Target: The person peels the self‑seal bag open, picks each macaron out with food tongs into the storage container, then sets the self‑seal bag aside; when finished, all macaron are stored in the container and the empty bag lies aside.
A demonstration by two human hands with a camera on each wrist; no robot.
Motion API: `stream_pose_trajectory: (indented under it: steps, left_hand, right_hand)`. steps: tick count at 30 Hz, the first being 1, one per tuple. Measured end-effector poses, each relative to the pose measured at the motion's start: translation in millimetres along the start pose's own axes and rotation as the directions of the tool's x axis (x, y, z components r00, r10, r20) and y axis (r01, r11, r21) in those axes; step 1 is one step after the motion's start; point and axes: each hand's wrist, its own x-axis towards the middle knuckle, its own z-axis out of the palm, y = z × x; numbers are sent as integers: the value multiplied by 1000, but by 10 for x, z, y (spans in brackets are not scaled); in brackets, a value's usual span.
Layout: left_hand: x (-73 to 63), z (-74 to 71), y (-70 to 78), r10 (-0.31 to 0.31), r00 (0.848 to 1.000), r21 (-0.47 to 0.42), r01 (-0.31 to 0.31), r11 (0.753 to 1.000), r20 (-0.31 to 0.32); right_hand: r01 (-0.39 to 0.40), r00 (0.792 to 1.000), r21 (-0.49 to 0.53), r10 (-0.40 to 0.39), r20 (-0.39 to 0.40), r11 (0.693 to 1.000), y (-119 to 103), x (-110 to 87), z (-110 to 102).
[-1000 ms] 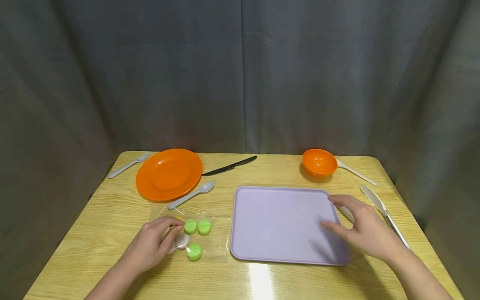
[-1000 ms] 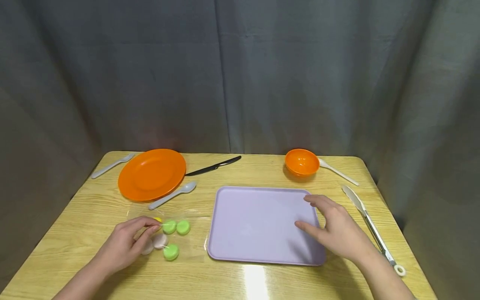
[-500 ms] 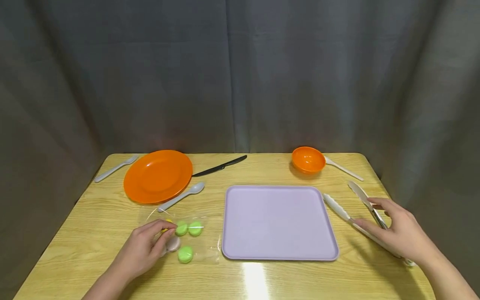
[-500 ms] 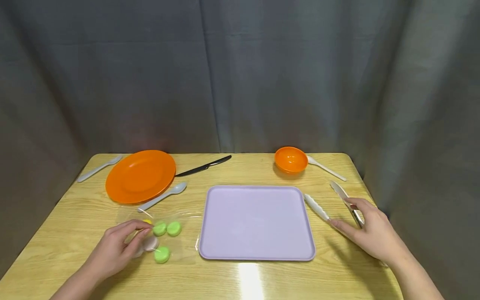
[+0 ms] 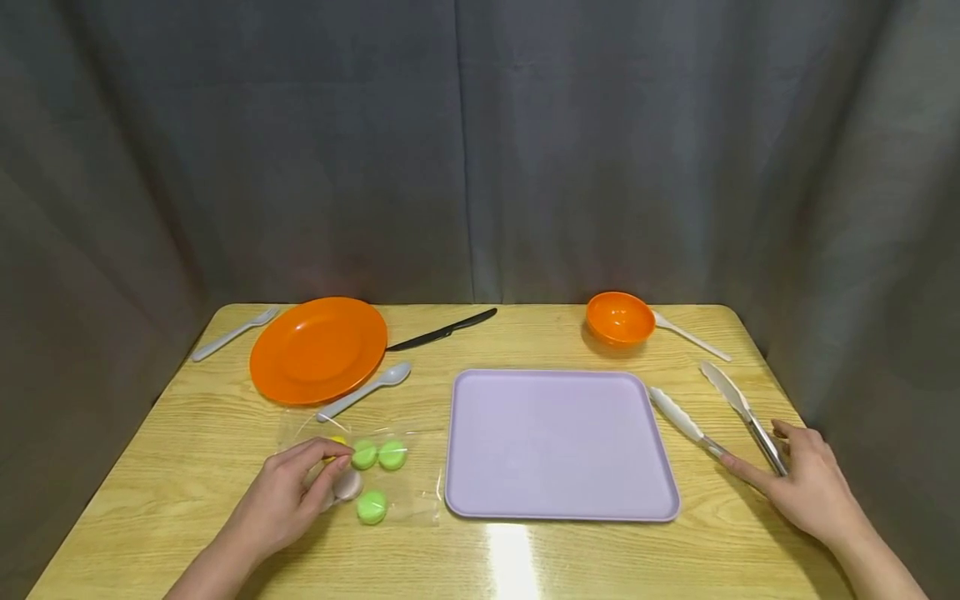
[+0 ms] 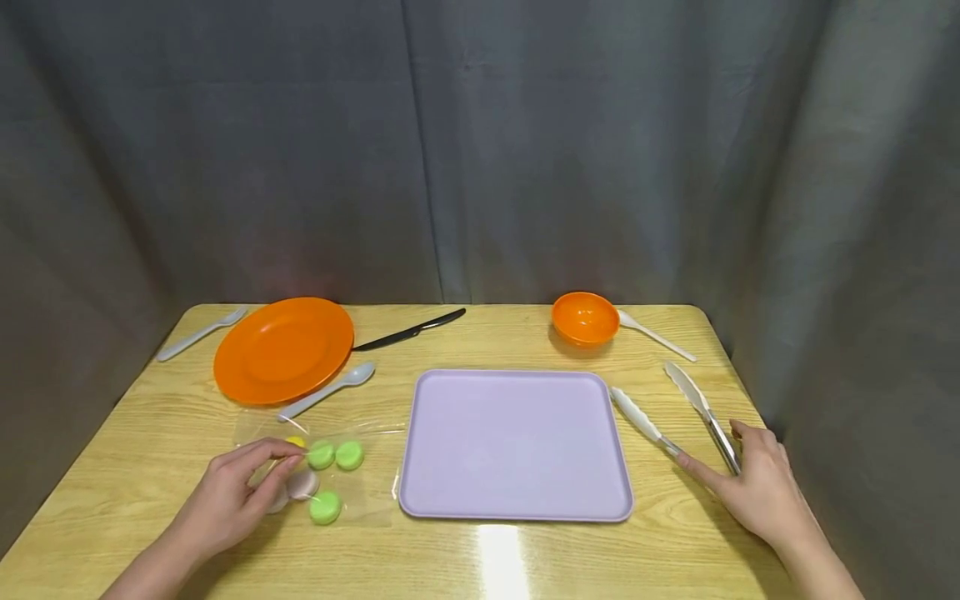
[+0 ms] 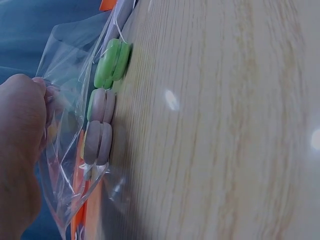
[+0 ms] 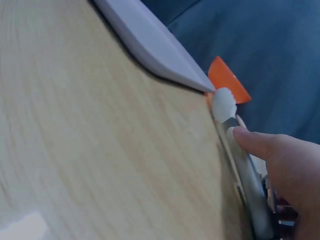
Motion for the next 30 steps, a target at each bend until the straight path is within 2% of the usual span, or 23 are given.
stream_pose_trajectory:
  steps: [4,14,19,25,30]
  left_hand:
    - [8,-2,6,-2,1000,-10,2,1000,8]
    - [5,-4,14,16,1000,-6,-16,1000,-12]
    - [-2,-10,19,13,1000,-8,-13,1000,-5]
    - [12,-12,21,27,1000,4,-27,1000,-15]
    - [55,-6,33,48,998,7,-47,999,-36]
  right_hand:
    - [-11,1000,-3,10,-20,1000,38,-20,46]
    - [18,996,-27,-20,-84,999,59,-53,147]
    - [9,996,-17,-11,-91,1000,29,-50,156]
    - [-6,996,16,7,-91,1000,-78,-45,44]
    - [18,995,11,-17,-95,1000,-279,-36,-126]
